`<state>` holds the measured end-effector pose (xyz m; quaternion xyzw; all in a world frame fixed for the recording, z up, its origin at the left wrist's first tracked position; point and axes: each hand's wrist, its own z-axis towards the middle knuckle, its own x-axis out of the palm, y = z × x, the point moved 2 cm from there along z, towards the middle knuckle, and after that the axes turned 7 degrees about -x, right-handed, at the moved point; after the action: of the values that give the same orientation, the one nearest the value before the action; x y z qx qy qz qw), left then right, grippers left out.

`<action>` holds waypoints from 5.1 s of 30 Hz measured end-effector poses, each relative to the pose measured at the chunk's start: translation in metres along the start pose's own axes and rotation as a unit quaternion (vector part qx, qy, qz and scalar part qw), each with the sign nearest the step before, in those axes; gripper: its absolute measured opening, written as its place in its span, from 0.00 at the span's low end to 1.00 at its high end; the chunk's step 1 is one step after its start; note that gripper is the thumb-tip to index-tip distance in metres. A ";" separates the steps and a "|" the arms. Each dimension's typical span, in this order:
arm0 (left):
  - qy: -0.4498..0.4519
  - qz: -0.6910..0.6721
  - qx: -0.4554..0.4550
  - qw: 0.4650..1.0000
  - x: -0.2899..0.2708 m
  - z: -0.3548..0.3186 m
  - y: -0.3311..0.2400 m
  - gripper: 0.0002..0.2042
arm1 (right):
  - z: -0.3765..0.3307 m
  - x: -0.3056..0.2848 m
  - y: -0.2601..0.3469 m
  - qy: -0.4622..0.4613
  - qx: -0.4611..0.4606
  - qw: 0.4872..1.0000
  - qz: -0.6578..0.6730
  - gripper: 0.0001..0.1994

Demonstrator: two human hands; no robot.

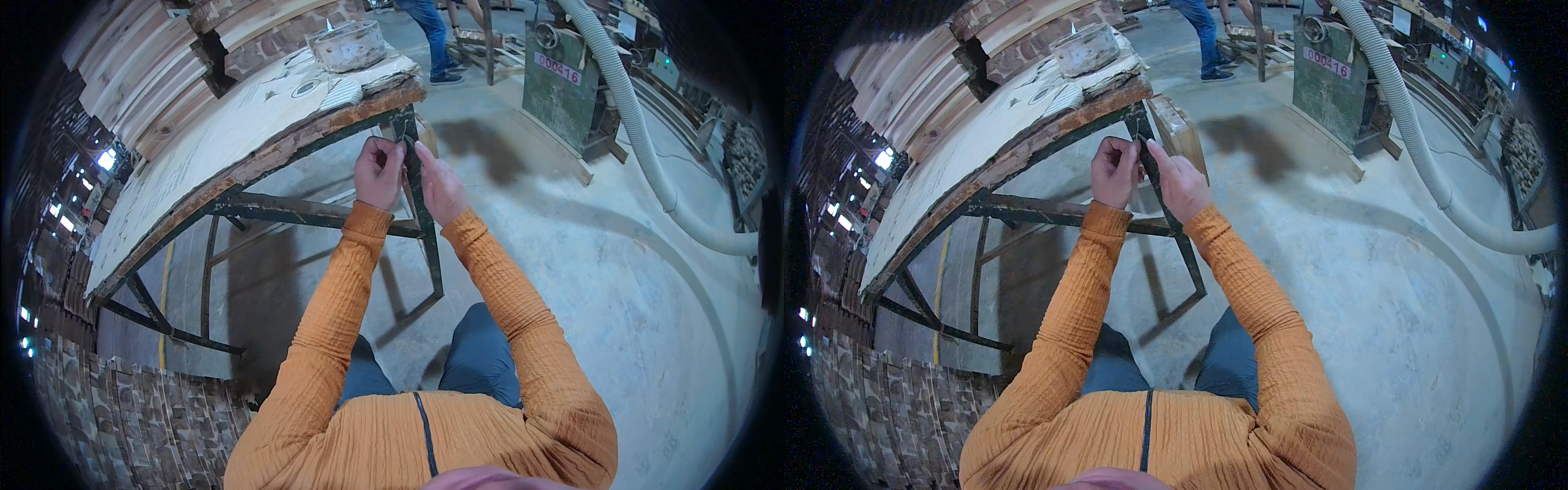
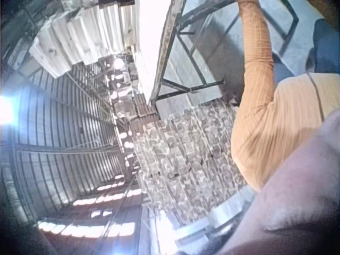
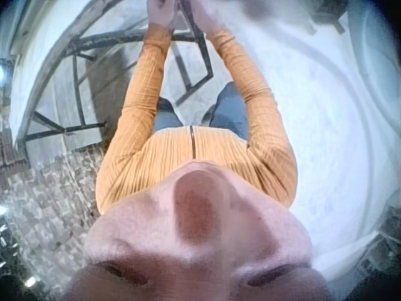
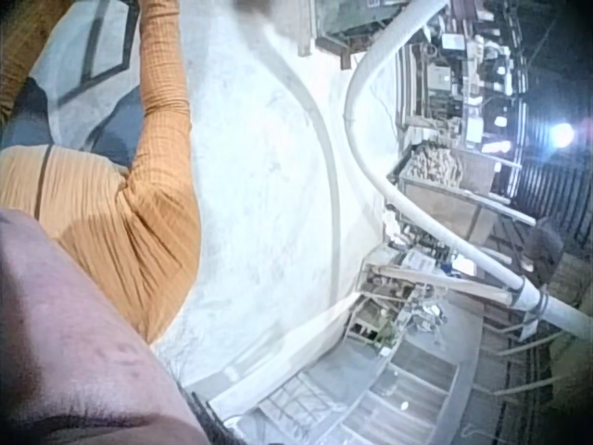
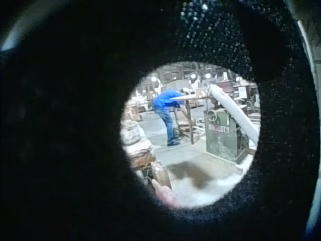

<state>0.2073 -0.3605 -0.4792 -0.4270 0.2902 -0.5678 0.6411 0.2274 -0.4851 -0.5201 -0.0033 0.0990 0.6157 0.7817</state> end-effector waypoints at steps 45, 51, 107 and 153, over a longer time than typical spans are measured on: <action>-0.058 0.073 0.077 0.993 0.005 -0.002 0.003 0.08 | 0.001 0.007 -0.002 0.001 0.020 0.991 -0.136 0.25; -0.080 0.100 0.051 0.990 0.008 -0.009 0.009 0.09 | -0.001 0.006 -0.003 0.024 0.034 0.991 -0.127 0.25; -0.097 0.067 0.025 0.993 0.010 -0.007 0.014 0.11 | -0.019 0.006 -0.006 -0.008 0.061 0.992 -0.107 0.22; 0.305 0.028 -0.055 0.950 0.007 -0.150 -0.086 0.09 | -0.106 -0.062 0.072 -0.194 0.745 0.616 0.165 0.04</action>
<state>0.0392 -0.3991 -0.4730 -0.2597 0.5141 -0.6360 0.5135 0.1281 -0.5406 -0.6054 0.7164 0.3689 0.4350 0.4018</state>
